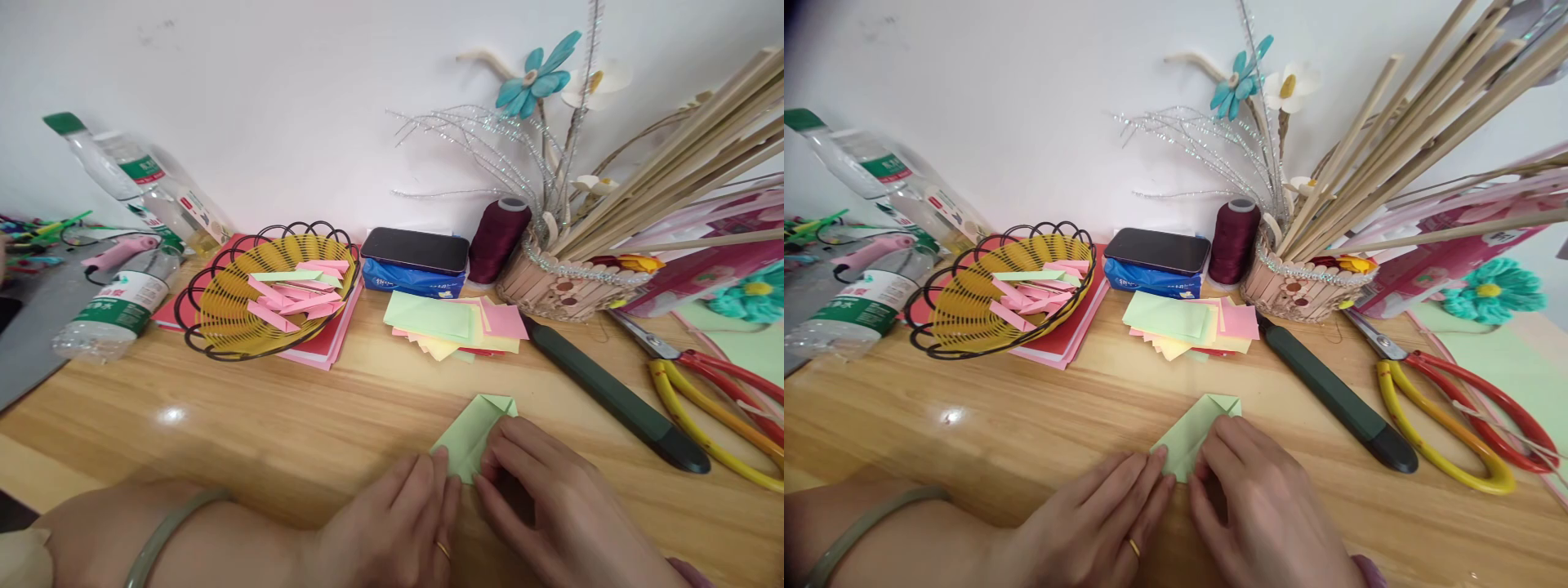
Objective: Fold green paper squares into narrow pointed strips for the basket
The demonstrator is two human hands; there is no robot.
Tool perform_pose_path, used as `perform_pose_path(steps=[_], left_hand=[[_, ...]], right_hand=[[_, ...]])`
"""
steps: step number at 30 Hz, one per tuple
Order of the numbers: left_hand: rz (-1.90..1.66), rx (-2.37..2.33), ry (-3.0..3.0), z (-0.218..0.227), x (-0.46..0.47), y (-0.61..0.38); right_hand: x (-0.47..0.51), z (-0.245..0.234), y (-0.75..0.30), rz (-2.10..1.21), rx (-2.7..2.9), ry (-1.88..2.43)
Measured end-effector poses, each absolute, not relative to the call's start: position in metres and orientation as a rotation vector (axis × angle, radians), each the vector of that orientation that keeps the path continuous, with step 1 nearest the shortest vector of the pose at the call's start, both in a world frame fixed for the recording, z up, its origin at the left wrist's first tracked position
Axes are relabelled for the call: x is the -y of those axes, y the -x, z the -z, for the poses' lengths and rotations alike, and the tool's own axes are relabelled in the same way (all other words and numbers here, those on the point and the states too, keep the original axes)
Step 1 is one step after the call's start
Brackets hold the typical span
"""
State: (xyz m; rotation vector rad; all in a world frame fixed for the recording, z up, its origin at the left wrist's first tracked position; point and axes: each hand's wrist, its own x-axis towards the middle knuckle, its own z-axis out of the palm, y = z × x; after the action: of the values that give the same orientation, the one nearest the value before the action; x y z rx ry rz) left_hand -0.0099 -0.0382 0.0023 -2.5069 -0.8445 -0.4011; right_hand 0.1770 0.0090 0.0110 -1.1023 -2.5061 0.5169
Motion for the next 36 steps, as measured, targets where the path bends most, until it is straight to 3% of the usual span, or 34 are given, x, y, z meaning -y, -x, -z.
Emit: perform_pose_path(steps=[36], left_hand=[[0.312, 0.752, 2.438, -0.0072, 0.0403, 0.0108]], right_hand=[[-0.0093, -0.016, -0.1856, -0.414, 2.607, 1.043]])
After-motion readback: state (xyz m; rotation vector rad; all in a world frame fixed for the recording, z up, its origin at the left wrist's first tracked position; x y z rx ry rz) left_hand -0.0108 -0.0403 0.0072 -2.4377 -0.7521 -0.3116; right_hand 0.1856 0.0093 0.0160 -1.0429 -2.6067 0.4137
